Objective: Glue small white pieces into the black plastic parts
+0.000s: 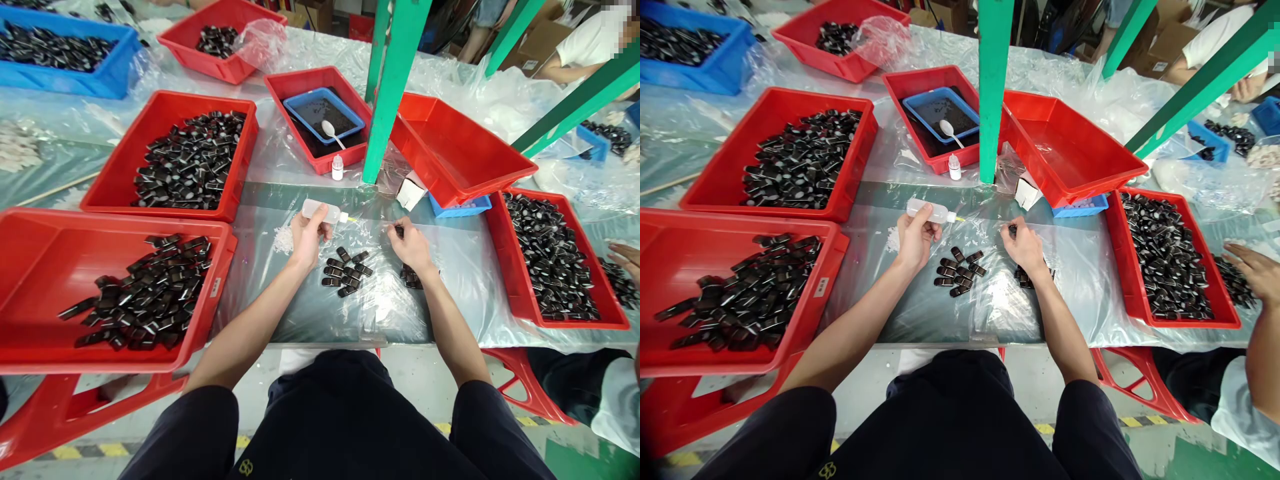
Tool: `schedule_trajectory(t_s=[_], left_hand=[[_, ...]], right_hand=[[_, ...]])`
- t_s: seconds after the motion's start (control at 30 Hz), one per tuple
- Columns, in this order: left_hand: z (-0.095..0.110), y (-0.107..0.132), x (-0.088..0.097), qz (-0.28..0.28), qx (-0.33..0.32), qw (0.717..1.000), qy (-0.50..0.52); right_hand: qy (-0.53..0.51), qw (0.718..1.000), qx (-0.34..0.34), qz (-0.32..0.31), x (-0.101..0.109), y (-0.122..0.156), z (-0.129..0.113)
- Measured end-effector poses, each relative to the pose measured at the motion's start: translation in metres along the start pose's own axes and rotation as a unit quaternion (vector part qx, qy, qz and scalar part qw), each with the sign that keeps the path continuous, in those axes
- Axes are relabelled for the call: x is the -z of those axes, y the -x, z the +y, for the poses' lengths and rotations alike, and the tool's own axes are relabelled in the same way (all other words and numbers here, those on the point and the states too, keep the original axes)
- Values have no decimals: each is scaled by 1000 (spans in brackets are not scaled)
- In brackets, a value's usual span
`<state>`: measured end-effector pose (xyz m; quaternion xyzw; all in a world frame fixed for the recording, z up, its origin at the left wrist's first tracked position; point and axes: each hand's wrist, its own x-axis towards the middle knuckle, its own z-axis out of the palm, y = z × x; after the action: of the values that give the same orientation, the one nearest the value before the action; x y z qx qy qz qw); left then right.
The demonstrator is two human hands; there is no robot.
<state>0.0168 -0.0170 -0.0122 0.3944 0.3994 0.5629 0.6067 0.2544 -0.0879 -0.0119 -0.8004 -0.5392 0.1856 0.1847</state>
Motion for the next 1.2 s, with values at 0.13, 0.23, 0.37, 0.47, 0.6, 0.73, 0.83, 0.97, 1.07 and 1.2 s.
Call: schedule_trajectory(t_s=[0.13,0.23,0.37,0.47,0.6,0.73,0.83,0.97,1.07,1.2], left_hand=[[0,0,0,5,7,1000,1],[0,1,-1,7,7,1000,-5],[1,2,-1,9,8,1000,-3],[3,2,-2,12,17,1000,1],[5,3,-4,20,22,1000,7],[6,4,-5,21,23,999,7],[6,3,-4,19,29,999,6],[5,3,-3,18,25,1000,4],[4,3,-3,19,25,999,8],[3,3,-4,19,24,999,9]], right_hand=[[-210,977,42,1,-5,-10,22],[-305,945,112,-31,-9,-9,20],[-362,913,159,-104,-11,-1,5],[-382,904,161,-99,-9,3,0],[-370,912,160,-78,-7,4,-1],[-351,917,169,-84,-8,6,-3],[-360,913,173,-83,-10,8,-5],[-374,905,185,-83,-12,9,-7],[-380,901,186,-99,-13,9,-7],[-378,902,179,-109,-13,10,-8]])
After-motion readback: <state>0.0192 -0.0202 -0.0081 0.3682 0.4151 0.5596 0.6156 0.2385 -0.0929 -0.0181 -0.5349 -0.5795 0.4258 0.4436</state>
